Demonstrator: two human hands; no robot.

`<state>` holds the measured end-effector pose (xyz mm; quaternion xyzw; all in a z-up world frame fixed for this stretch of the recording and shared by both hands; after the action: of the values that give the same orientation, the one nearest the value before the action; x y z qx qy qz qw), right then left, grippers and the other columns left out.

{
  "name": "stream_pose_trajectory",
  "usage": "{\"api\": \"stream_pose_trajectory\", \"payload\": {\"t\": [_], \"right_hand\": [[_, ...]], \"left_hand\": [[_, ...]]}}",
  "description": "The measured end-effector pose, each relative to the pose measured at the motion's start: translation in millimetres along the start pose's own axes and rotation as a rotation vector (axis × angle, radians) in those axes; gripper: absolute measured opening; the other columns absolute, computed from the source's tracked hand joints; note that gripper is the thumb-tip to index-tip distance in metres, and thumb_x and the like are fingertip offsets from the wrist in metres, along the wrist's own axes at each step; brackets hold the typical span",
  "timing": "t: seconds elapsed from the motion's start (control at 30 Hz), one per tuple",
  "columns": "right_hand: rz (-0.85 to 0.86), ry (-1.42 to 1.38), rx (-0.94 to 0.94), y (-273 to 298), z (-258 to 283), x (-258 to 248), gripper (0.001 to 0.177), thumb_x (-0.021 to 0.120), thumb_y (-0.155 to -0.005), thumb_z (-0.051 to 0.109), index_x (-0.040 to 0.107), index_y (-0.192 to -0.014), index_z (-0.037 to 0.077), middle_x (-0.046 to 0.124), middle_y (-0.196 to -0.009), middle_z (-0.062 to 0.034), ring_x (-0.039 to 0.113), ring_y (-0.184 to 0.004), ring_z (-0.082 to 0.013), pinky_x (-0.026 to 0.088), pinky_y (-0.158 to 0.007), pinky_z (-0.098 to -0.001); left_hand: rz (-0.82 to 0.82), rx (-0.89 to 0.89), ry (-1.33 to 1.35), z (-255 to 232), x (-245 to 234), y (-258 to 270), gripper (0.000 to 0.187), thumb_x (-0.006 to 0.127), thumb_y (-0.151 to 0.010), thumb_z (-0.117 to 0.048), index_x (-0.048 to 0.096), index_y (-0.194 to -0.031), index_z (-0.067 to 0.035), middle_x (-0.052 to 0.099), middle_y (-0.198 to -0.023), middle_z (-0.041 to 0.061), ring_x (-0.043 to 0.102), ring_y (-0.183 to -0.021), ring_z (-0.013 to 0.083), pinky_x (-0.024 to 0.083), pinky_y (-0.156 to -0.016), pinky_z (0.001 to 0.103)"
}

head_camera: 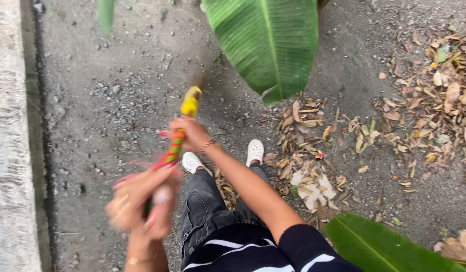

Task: The person sweeps dry leaves on the ground using a broom by hand.

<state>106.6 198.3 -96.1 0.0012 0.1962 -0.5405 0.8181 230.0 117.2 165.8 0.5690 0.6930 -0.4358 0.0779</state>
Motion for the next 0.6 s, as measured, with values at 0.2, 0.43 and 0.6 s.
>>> {"api": "stream_pose_trajectory", "payload": {"t": [0.2,0.43,0.6], "right_hand": [[-0.080,0.184,0.231,168.2,-76.7,-179.8,0.024,0.076,-0.064,0.005,0.067,-0.085,0.013,0.067,-0.079,-0.0083,0.068,-0.076,-0.0299,0.053,-0.068,-0.0389],[-0.204,0.194,-0.050,103.9,16.1,-219.3,0.014,0.071,-0.067,0.018,0.061,-0.076,0.014,0.063,-0.075,-0.0055,0.064,-0.074,-0.0275,0.047,-0.074,-0.0449],[-0.265,0.128,-0.166,-4.7,23.4,-219.6,0.032,0.073,-0.090,0.018,0.050,-0.069,0.010,0.054,-0.070,-0.0093,0.059,-0.072,-0.0299,0.043,-0.071,-0.0422]], "left_hand": [[0.277,-0.476,0.789,-48.0,176.4,-52.8,0.031,0.052,-0.096,-0.008,0.070,-0.119,0.003,0.056,-0.053,-0.003,0.051,-0.043,0.0056,0.039,-0.045,0.022],[-0.084,-0.056,0.896,-89.6,86.2,-104.0,0.030,0.053,-0.097,-0.004,0.069,-0.121,0.004,0.060,-0.069,0.006,0.055,-0.052,0.0111,0.045,-0.050,0.026],[-0.059,0.014,0.441,-113.6,105.7,-111.1,0.036,0.061,-0.086,-0.002,0.072,-0.120,-0.006,0.069,-0.083,0.007,0.064,-0.067,0.0143,0.051,-0.064,0.027]]}}
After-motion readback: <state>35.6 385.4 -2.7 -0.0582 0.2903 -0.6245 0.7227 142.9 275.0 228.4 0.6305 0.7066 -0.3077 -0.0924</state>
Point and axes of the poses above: each hand's wrist, its own y-axis away from the middle knuckle, its own x-axis out of the palm, z = x × y, the point moved 6 cm from there along -y, towards the middle knuckle
